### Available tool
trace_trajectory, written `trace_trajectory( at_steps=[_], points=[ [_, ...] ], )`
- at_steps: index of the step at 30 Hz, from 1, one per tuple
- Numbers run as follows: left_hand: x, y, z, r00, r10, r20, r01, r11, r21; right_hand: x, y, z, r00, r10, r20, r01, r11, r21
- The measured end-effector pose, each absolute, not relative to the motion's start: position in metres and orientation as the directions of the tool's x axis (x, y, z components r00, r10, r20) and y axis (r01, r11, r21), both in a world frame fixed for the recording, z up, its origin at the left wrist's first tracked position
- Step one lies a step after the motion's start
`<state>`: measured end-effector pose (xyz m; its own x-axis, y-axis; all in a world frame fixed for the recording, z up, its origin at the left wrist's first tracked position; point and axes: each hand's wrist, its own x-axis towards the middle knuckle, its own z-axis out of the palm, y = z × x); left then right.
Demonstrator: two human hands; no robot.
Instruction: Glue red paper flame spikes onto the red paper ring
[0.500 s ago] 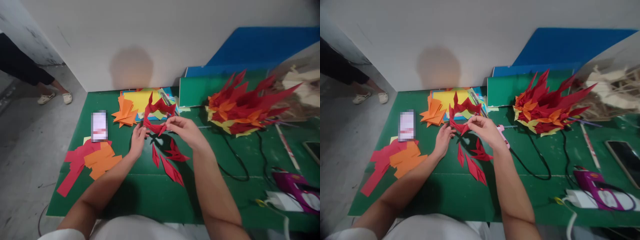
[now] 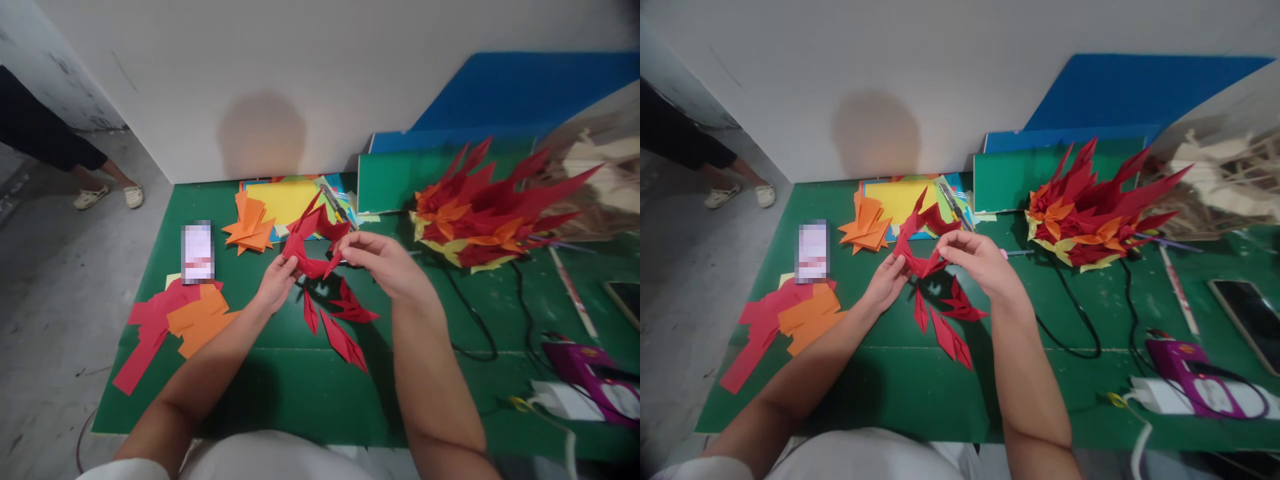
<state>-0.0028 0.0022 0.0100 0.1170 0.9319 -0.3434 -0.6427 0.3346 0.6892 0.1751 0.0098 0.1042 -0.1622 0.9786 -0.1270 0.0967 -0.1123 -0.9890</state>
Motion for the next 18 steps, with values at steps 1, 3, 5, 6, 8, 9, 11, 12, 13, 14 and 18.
trace_trajectory(
  at_steps=[1,3,5,6,8,9,11,12,13,14,18],
  points=[
    [-0.003,0.002,0.011,0.11,0.93,-0.35,-0.64,0.336,0.691,0.174,0.01,0.103,-0.14,0.983,-0.119,0.077,-0.109,-0.991],
    [-0.002,0.001,0.012,0.099,0.925,-0.368,-0.636,0.343,0.691,0.171,0.01,0.101,-0.059,0.994,-0.09,0.046,-0.087,-0.995],
    [-0.002,0.0,0.014,0.09,0.921,-0.38,-0.633,0.347,0.692,0.166,0.01,0.098,0.053,0.998,-0.043,0.05,-0.046,-0.998],
    [-0.002,0.0,0.014,0.088,0.92,-0.382,-0.629,0.349,0.694,0.164,0.01,0.097,0.103,0.995,-0.015,0.072,-0.022,-0.997],
    [-0.001,-0.001,0.016,0.085,0.921,-0.38,-0.624,0.346,0.7,0.158,0.01,0.094,0.171,0.984,0.047,0.143,0.022,-0.99],
    [0.0,-0.001,0.016,0.082,0.922,-0.378,-0.622,0.344,0.703,0.156,0.01,0.093,0.187,0.979,0.079,0.186,0.043,-0.982],
    [0.001,-0.002,0.017,0.071,0.924,-0.376,-0.615,0.338,0.713,0.152,0.008,0.092,0.193,0.972,0.138,0.281,0.08,-0.956],
    [0.001,-0.002,0.017,0.065,0.925,-0.374,-0.609,0.334,0.719,0.15,0.007,0.091,0.186,0.969,0.162,0.33,0.094,-0.939],
    [0.001,-0.003,0.017,0.06,0.926,-0.372,-0.603,0.33,0.726,0.148,0.006,0.091,0.175,0.968,0.181,0.376,0.104,-0.921],
    [0.001,-0.003,0.017,0.057,0.928,-0.369,-0.596,0.328,0.733,0.147,0.005,0.091,0.162,0.967,0.195,0.418,0.111,-0.902],
    [0.002,-0.003,0.018,0.051,0.929,-0.366,-0.589,0.324,0.74,0.142,0.0,0.094,0.117,0.965,0.233,0.52,0.141,-0.842]
  ],
)
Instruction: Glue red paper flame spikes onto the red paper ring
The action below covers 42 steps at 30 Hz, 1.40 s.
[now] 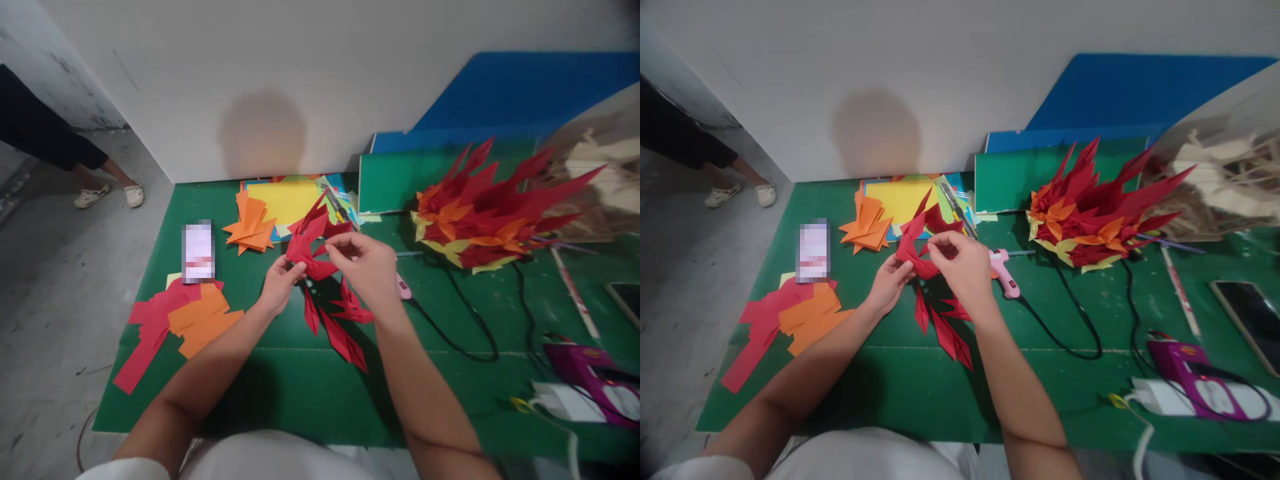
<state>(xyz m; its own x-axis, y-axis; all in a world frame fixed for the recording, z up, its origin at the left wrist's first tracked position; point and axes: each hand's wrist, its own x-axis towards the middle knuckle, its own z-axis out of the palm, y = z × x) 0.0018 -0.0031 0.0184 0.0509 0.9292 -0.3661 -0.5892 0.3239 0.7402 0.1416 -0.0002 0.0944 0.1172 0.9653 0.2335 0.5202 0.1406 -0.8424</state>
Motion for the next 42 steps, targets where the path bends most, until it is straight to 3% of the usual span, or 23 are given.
trace_trajectory(
  at_steps=[42],
  points=[
    [0.002,-0.0038,0.0193,0.049,0.93,-0.365,-0.628,0.313,0.713,0.1378,-0.003,0.0941,0.001,0.99,0.143,0.475,0.125,-0.871]
  ],
)
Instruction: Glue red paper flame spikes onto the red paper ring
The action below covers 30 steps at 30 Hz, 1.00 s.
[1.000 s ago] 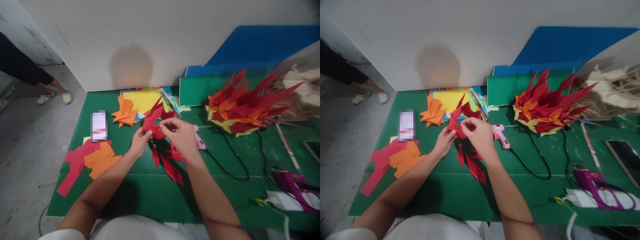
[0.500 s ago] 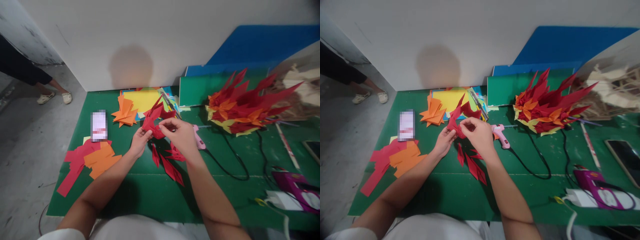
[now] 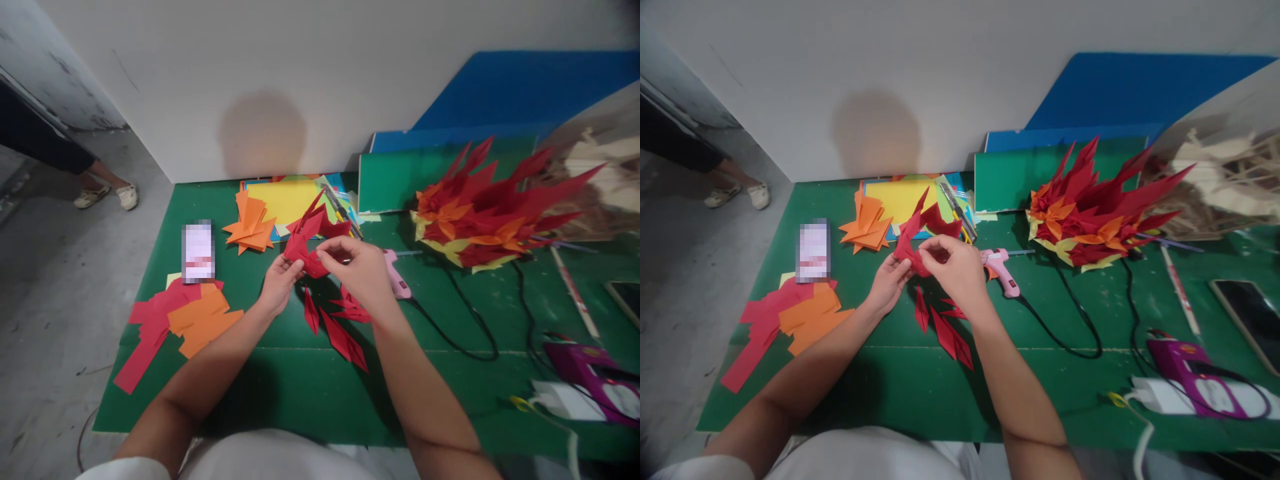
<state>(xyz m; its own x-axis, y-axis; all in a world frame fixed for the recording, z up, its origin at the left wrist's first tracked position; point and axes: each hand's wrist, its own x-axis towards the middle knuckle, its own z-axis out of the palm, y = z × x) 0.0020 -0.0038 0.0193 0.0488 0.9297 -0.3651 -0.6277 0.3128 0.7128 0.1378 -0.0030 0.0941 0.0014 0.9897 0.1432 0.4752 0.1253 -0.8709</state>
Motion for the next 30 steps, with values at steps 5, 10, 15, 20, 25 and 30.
trace_trajectory(
  at_steps=[5,10,15,20,25,30],
  points=[
    [0.001,-0.003,0.017,0.046,0.926,-0.374,-0.622,0.32,0.714,0.138,-0.001,0.09,-0.113,0.983,0.147,0.511,0.185,-0.84],
    [0.001,-0.003,0.017,0.056,0.927,-0.371,-0.633,0.321,0.704,0.135,0.0,0.083,-0.143,0.98,0.137,0.577,0.195,-0.793],
    [0.001,-0.003,0.017,0.059,0.932,-0.357,-0.633,0.312,0.708,0.132,0.0,0.083,-0.131,0.983,0.131,0.576,0.183,-0.797],
    [0.001,-0.003,0.018,0.063,0.925,-0.374,-0.654,0.321,0.685,0.13,-0.001,0.085,-0.132,0.982,0.137,0.577,0.189,-0.795],
    [0.001,-0.003,0.02,0.073,0.917,-0.392,-0.667,0.338,0.664,0.129,-0.001,0.085,-0.147,0.978,0.151,0.567,0.209,-0.797],
    [0.001,-0.003,0.018,0.09,0.926,-0.368,-0.688,0.325,0.649,0.128,-0.001,0.086,-0.176,0.97,0.17,0.574,0.241,-0.782]
  ],
)
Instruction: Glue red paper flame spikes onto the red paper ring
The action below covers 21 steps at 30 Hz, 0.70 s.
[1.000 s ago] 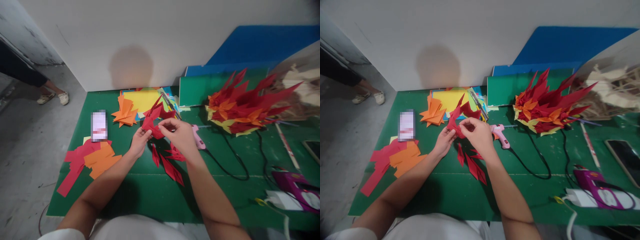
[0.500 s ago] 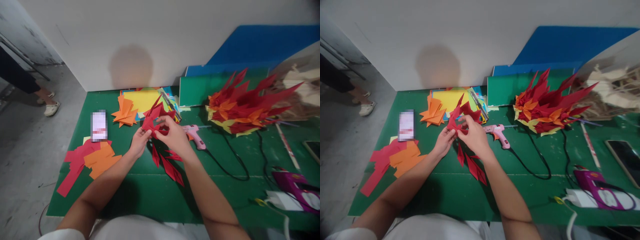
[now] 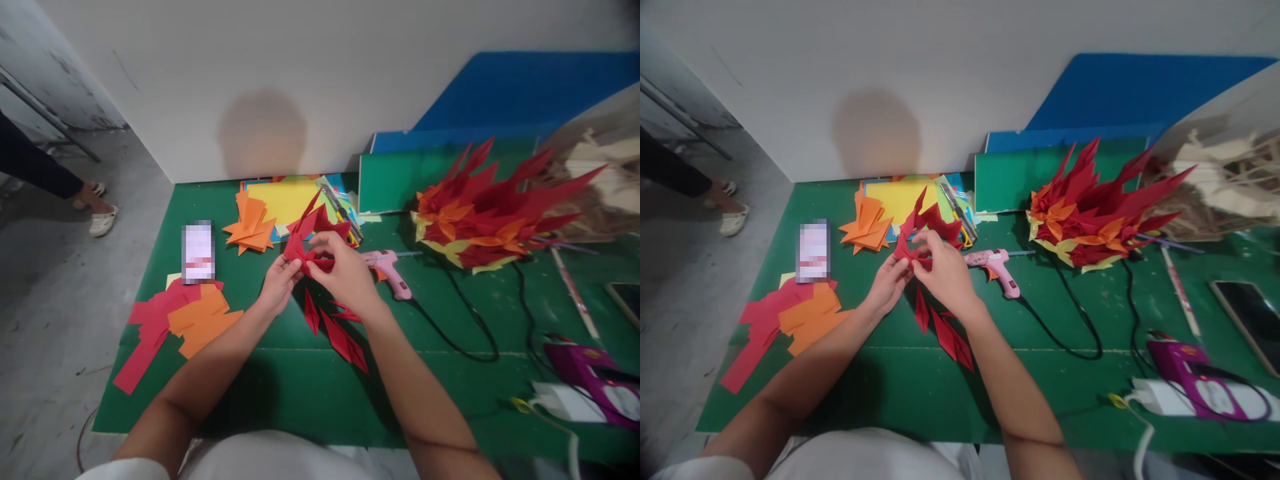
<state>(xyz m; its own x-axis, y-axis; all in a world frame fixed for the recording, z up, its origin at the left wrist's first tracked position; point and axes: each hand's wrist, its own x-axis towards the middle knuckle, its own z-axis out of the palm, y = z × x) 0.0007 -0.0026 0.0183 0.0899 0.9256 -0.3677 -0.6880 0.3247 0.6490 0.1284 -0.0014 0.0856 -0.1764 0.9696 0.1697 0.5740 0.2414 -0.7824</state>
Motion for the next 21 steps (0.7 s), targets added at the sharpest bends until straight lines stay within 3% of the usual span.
trace_trajectory(
  at_steps=[10,21],
  points=[
    [0.0008,-0.0022,0.0182,0.088,0.921,-0.379,-0.701,0.328,0.633,0.127,-0.0007,0.0853,-0.248,0.941,0.229,0.622,0.336,-0.707],
    [0.0006,-0.0017,0.0203,0.106,0.919,-0.381,-0.714,0.337,0.614,0.1269,-0.0017,0.0861,-0.279,0.937,0.209,0.59,0.339,-0.732]
  ],
)
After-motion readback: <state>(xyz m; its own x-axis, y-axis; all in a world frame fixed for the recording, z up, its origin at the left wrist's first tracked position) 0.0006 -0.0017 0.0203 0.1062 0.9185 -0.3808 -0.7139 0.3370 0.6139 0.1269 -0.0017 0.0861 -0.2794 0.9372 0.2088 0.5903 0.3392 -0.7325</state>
